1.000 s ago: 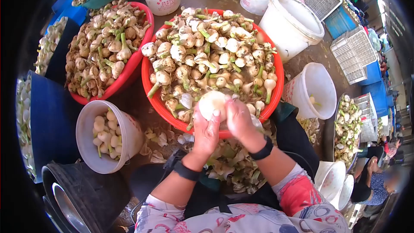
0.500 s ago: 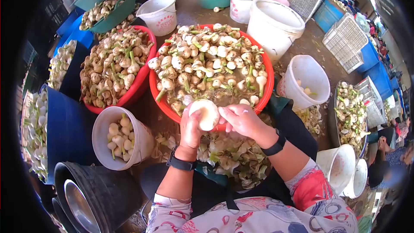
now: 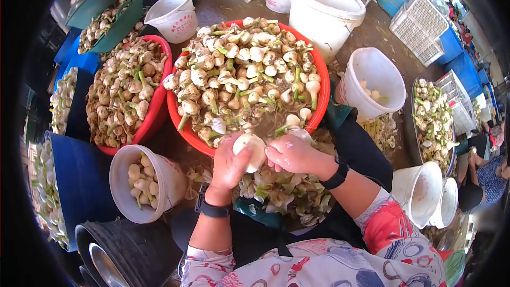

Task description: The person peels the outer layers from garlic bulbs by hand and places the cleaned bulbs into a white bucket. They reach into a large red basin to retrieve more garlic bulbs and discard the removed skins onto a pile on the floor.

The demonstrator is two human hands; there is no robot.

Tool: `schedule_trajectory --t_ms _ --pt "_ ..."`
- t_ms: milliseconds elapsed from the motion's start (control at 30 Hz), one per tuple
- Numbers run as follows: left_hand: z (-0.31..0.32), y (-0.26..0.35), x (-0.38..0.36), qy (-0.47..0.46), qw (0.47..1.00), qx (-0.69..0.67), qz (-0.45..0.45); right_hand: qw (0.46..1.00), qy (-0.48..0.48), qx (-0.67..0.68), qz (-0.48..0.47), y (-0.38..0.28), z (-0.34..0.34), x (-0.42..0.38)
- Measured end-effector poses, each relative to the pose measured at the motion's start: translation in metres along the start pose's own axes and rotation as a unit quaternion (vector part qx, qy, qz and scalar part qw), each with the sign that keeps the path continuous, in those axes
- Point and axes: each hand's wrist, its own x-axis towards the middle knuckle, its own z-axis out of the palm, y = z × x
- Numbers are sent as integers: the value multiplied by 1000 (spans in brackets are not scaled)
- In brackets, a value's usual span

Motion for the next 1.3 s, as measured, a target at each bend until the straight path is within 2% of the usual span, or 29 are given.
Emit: schedule_trajectory --t_ms 33,100,133,167,200,233,267,300,333,367,433,467,500,567,600,633,700,733,867,933,967,1033,1067,1100,1133,1200,1233,1267,1300 --pt "0 -3 1 4 1000 -6 -5 1000 4 8 1 5 3 1" --pt "-1 -9 1 4 1000 -3 -12 976 121 -144 -106 15 9 5" --pt "0 -11 2 -4 989 -148 -10 977 125 -137 -106 17 11 4" --pt "1 -12 3 -12 957 -290 -9 988 125 -76 -51 14 12 2" --pt "2 -9 4 -11 899 -435 -52 992 123 -13 3 12 14 0" --pt "0 -5 3 33 884 -465 -11 992 127 -5 -3 25 22 -1" --pt "-10 -6 6 5 844 -536 -5 981 80 -175 11 52 36 -1" --pt "-20 -7 8 -22 796 -605 2 939 33 -342 25 76 46 -2" --pt "-25 0 6 -86 776 -624 -7 931 -21 -351 94 91 43 -4" --pt "-24 -3 6 -82 762 -641 -36 930 -16 -355 92 74 32 -3" --pt "-17 -10 1 -61 776 -624 -63 977 130 -168 -22 16 6 -10" --pt "-12 -11 -2 -63 776 -624 -68 985 114 -35 -124 1 -1 -9" --pt "-8 -10 -1 -72 777 -620 -85 984 119 -34 -124 -2 3 -5" --pt "2 -7 -2 -97 784 -604 -108 966 -29 -13 -255 -6 5 2" --pt "2 -4 -4 -83 813 -566 -110 972 -93 40 -212 -11 2 0" --pt "2 -1 -5 -67 839 -528 -110 972 -91 35 -213 -11 0 -3" --pt "-5 5 -13 -81 936 -343 -7 952 126 -191 -202 -6 1 -11" --pt "-4 7 -13 -53 984 -168 11 942 158 -188 -227 -1 5 -11" --pt "4 9 -17 -72 996 -57 -15 956 123 -172 -204 13 4 -15" --pt "9 1 -15 -84 996 -33 -7 946 192 -199 -166 14 7 -18" --pt "12 -2 -14 -94 996 -8 2 947 191 -199 -165 16 10 -17" --pt "15 -2 -12 -90 996 -11 2 931 282 -196 -125 21 16 -9" --pt "16 -2 -11 -75 994 28 75 932 283 -193 -123 24 15 -5" --pt "17 -3 -10 -62 985 68 147 946 286 -120 -94 27 15 -1" --pt "17 -4 -12 -69 985 68 146 954 289 -48 -64 30 15 2" --pt "30 -5 -14 -21 991 -115 66 931 288 -178 -140 40 17 7" --pt "30 1 -10 -72 981 -178 5 914 346 -122 -175 24 23 -2" --pt "32 -15 -11 16 974 -199 -104 879 401 -148 -212 24 28 -5" --pt "31 -12 -8 -12 978 -181 -105 882 405 -129 -205 25 30 -5"
